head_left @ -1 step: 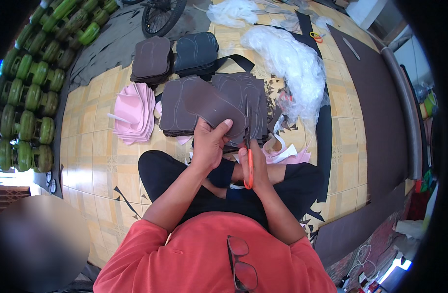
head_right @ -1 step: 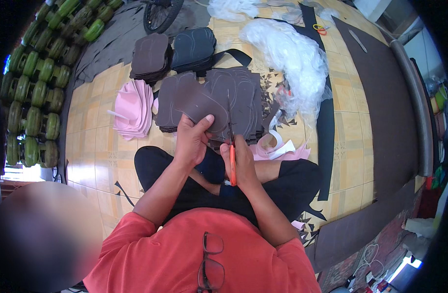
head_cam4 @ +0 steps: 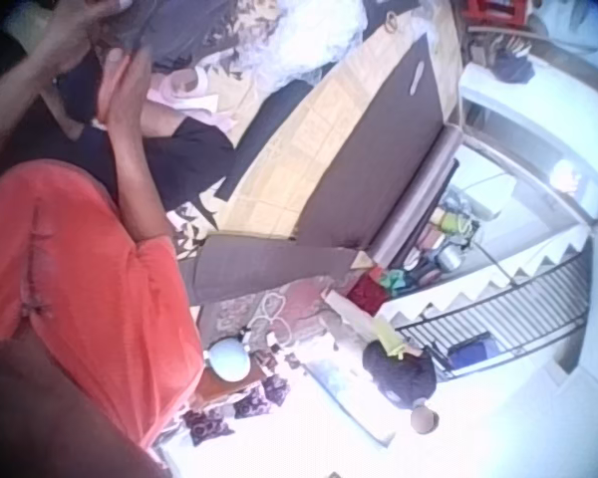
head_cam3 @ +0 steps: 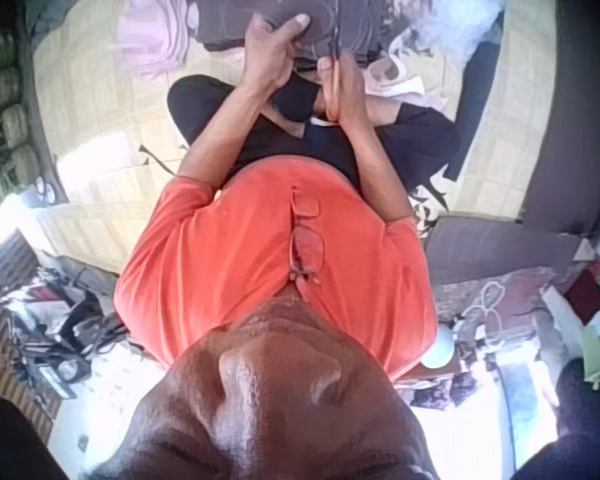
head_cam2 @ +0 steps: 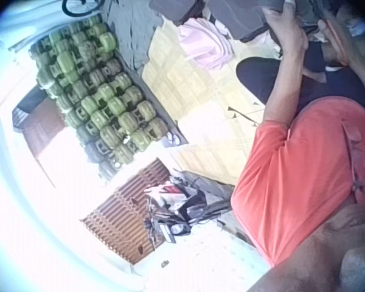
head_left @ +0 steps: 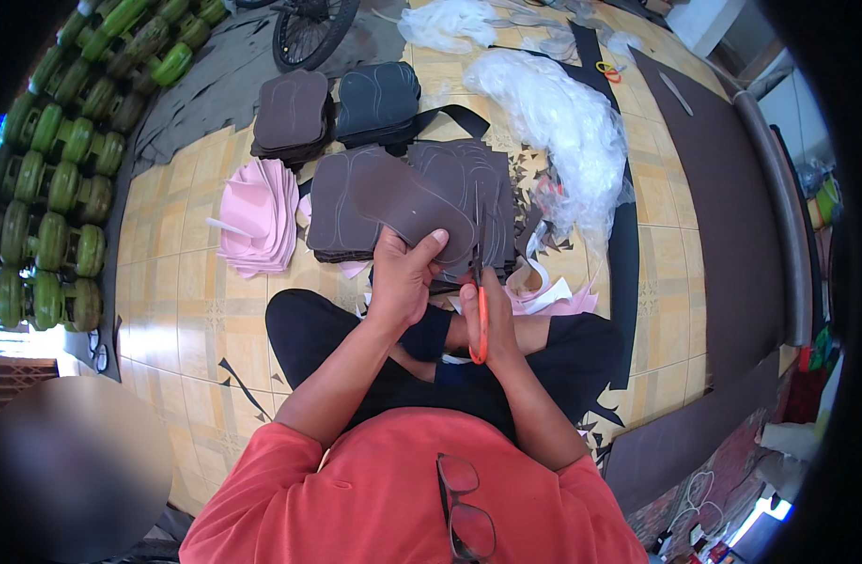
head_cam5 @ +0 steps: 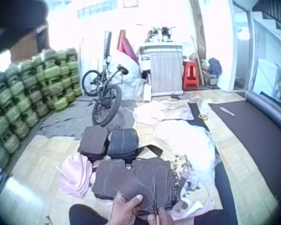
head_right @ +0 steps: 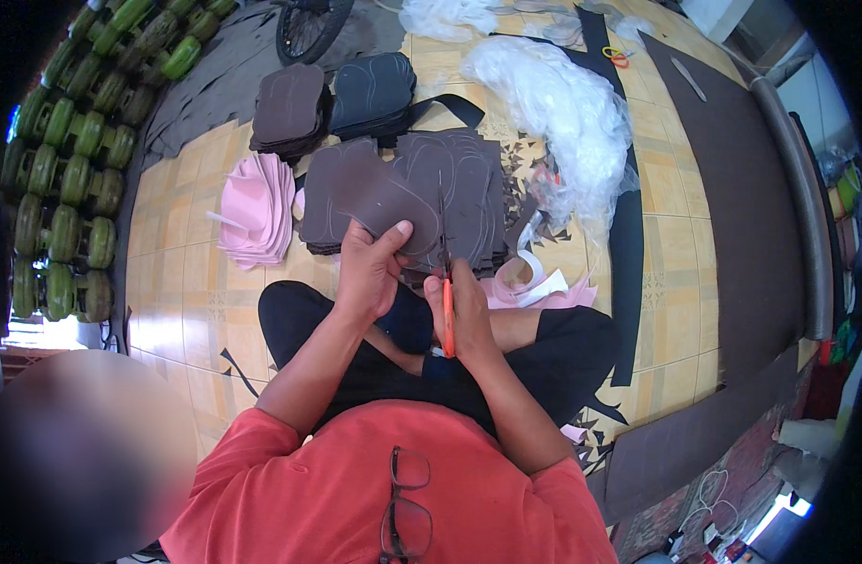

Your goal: The person sits on the floor and uses orange-handled scissors to cut a stack of brown fabric pieces along a pre-drawn outline. The person repeatedly cuts the stacked layers and places the finished pieces to the side.

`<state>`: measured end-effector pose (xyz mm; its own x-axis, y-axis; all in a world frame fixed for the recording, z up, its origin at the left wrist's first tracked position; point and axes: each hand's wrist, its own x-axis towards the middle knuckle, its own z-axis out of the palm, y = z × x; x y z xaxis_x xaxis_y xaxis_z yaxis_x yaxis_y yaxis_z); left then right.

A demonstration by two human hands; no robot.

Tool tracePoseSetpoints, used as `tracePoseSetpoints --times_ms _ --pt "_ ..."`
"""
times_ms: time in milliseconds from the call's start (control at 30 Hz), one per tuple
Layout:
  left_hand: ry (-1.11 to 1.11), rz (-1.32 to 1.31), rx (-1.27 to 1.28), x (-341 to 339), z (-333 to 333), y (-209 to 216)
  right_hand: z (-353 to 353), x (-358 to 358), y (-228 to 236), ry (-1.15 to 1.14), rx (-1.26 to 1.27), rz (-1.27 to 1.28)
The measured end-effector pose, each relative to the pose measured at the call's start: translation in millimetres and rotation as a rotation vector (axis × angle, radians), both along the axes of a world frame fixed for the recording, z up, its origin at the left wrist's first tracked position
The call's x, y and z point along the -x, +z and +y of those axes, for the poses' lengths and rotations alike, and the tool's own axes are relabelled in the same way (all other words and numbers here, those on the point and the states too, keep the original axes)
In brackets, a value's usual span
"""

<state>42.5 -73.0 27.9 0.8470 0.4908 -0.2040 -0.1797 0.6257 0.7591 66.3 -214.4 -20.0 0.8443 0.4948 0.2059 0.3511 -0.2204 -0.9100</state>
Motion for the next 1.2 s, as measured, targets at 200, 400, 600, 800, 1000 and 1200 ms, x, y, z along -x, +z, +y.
tracePoseSetpoints --times_ms 200,400,600,800,1000,1200 --pt "-0.068 0.054 -0.15 -2 19 -2 -11 -4 11 0.184 -0.011 0.234" --pt "-0.183 -0.039 -0.357 0 39 9 -8 -14 5 0.19 -0.044 0.122" --pt "-0.309 0.005 -0.498 6 45 10 -12 -19 14 0.235 -0.017 0.059" --pt "-0.37 0.046 -0.396 9 45 15 -21 -17 10 0.226 0.079 0.105" --pt "-0.324 -0.038 -0.428 8 57 15 -25 -12 15 0.232 0.046 0.146" --pt "-0.274 0.041 -0.372 -4 70 33 -22 -13 -10 0.233 0.018 0.014"
